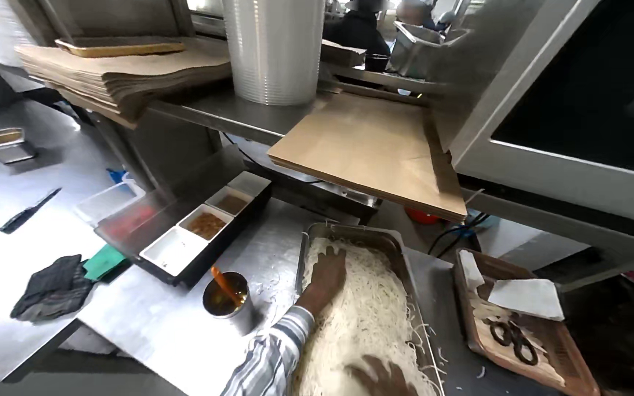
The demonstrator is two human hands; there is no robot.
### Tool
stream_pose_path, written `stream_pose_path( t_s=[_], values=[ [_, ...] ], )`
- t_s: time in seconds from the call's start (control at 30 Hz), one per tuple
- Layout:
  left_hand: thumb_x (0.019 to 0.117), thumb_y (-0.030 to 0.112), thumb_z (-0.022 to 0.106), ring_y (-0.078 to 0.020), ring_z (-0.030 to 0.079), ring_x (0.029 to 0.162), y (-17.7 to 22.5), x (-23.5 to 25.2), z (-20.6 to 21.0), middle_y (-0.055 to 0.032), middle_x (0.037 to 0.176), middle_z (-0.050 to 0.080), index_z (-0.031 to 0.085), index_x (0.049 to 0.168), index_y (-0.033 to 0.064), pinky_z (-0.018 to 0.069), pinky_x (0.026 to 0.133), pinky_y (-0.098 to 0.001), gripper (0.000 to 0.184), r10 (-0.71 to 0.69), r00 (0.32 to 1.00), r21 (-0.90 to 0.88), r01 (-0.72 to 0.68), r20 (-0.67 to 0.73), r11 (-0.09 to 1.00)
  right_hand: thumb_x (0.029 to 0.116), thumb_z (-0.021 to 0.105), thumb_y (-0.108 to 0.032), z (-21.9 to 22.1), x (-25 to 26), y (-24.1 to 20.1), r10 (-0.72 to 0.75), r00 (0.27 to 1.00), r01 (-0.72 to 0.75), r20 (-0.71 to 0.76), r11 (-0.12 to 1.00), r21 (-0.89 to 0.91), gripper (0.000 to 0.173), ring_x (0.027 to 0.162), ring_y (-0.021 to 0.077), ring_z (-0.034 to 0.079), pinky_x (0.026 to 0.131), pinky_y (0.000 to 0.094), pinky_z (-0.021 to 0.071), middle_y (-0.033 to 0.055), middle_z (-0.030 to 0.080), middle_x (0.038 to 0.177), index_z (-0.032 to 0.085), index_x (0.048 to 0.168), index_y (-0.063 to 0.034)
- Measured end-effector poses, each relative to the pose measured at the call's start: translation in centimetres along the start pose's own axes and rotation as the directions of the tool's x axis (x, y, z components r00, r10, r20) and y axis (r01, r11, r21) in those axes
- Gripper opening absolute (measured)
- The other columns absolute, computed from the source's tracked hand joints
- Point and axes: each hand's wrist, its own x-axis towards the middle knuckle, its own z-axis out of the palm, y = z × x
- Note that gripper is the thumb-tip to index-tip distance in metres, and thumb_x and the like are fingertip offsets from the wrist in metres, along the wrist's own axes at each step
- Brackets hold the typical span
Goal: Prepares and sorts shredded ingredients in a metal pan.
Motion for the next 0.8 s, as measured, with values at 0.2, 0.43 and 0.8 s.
stream_pose_path(
  t_s=[0.2,0.43,0.8],
  values=[
    [0.1006,0.019,0.056,-0.0309,0.061,0.126,0.4,-5.3,-3.7,-0.0188,0.136,0.061,0.062,0.136,0.0062,0.049,0.108,-0.0463,0.038,0.103,0.962,-0.273,-0.173,-0.253,0.946,0.0839,0.076,-0.011,-8.6,10.1,3.4,0.111,0.964,-0.052,-0.242,0.97,0.239,0.049,0.124,0.043,0.06,0.103,0.0604,0.0489,0.0263,0.061,0.136,0.068,0.131,-0.0051],
    [0.0963,0.002,0.052,-0.0202,0.068,0.114,1.3,-11.2,-3.6,-0.0122,0.118,0.071,0.069,0.116,0.0006,0.0551,0.101,-0.0358,0.026,0.368,0.692,-0.267,-0.628,-0.622,0.731,0.0951,0.064,-0.006,-17.1,16.4,2.4,0.117,0.824,0.051,-0.555,0.959,0.279,0.036,0.121,0.047,0.06,0.102,0.0671,0.0448,0.029,0.063,0.13,0.066,0.13,0.0013],
    [0.0987,0.026,0.061,-0.0402,0.059,0.124,1.7,-13.4,0.2,-0.0149,0.136,0.062,0.071,0.128,0.0188,0.0496,0.092,-0.0635,0.032,0.311,0.938,-0.103,-0.297,0.156,0.949,0.0993,0.064,-0.023,-14.0,22.2,6.8,-0.082,0.991,0.096,-0.107,0.986,0.137,0.036,0.128,0.0341,0.058,0.111,0.0553,0.0427,0.0172,0.063,0.136,0.066,0.132,-0.0084]
  ],
)
